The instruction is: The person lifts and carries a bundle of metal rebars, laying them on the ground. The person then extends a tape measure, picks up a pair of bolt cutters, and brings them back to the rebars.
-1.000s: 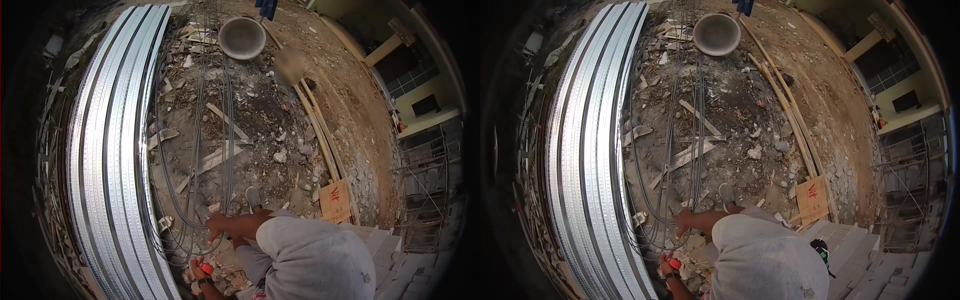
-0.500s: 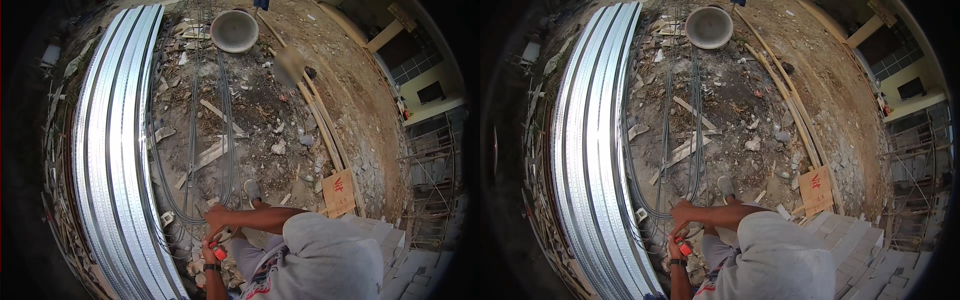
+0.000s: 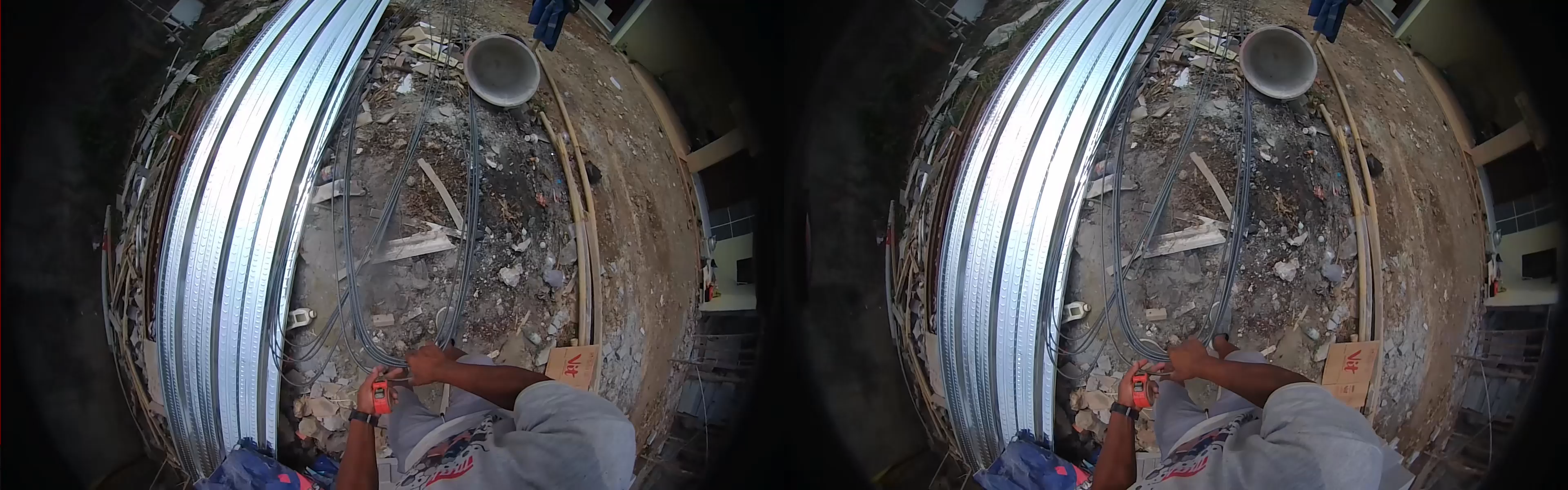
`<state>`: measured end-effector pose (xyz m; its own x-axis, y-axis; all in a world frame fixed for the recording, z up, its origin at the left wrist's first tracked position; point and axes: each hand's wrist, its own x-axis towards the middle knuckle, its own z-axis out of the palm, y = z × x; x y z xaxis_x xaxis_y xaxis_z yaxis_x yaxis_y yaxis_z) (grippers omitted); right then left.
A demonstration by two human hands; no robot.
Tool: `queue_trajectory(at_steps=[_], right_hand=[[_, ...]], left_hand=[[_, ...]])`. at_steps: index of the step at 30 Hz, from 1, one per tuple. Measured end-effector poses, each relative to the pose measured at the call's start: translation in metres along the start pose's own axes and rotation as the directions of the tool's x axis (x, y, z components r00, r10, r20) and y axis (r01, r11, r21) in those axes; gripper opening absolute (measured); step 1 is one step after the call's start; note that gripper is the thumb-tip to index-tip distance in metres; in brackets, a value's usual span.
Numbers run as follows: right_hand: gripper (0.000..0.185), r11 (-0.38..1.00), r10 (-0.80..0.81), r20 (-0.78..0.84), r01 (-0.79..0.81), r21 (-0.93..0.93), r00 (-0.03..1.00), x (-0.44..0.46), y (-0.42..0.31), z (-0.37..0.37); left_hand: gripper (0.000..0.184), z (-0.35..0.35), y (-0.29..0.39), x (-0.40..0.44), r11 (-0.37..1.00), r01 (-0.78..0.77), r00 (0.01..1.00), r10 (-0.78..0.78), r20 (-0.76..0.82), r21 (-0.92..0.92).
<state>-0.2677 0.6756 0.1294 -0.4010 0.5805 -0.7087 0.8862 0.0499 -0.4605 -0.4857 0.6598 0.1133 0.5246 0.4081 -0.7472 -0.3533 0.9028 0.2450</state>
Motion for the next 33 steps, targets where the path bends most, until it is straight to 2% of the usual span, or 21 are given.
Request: queue_trajectory(at_steps=[1,5,8,12,15,18,21,24,27,32,33], right_hand=[[0.059,1.0,0.014,-0.001,-0.014,0.018,1.0,0.004,-0.002,0.0],[0.053,0.998,0.041,-0.009,-0.041,-0.05,0.999,0.009,-0.01,-0.005],[0.052,0.996,0.075,-0.044,-0.077,-0.055,0.996,0.018,-0.001,0.015],[0.055,0.992,0.068,0.01,-0.067,-0.109,0.998,0.023,-0.007,0.012],[0.054,0.989,0.088,-0.019,-0.09,-0.119,0.996,0.013,-0.015,0.004],[0.05,0.989,0.069,-0.043,-0.074,-0.13,0.997,0.006,-0.016,0.0],[0.048,0.987,0.048,-0.068,-0.058,-0.147,0.997,-0.006,-0.02,-0.008],[0.047,0.991,0.022,-0.121,-0.038,-0.131,0.992,-0.021,-0.017,-0.012],[0.046,0.992,0.016,-0.184,-0.039,-0.123,0.983,-0.046,-0.009,-0.019],[0.043,0.99,-0.037,-0.354,-0.014,-0.14,0.935,-0.116,0.014,-0.031],[0.043,0.993,0.014,-0.365,-0.056,-0.105,0.931,-0.143,0.016,-0.036]], left_hand=[[0.055,-0.013,0.001,0.007,0.996,-0.011,1.0,0.012,0.006,-0.088],[0.062,-0.032,0.005,0.015,0.997,0.072,0.997,-0.072,-0.001,-0.002],[0.057,-0.025,0.005,0.008,0.995,0.054,0.998,-0.055,-0.015,-0.085],[0.055,-0.034,-0.005,0.011,0.981,-0.001,1.0,0.006,0.023,-0.193],[0.052,-0.038,-0.008,0.016,0.954,-0.061,0.998,0.049,-0.049,-0.293],[0.046,-0.047,-0.011,0.031,0.893,-0.057,0.995,0.086,0.045,-0.446],[0.034,-0.039,-0.009,0.029,0.887,0.038,0.999,-0.039,0.007,-0.46],[0.029,-0.026,-0.02,0.033,0.859,0.018,0.978,0.09,0.187,-0.511],[0.031,-0.005,-0.026,0.03,0.875,-0.043,0.978,0.135,0.159,-0.482],[0.037,0.059,-0.038,0.004,0.944,0.002,0.967,0.082,0.24,-0.33],[0.039,0.075,-0.047,0.001,0.959,0.023,0.962,0.056,0.267,-0.283]])
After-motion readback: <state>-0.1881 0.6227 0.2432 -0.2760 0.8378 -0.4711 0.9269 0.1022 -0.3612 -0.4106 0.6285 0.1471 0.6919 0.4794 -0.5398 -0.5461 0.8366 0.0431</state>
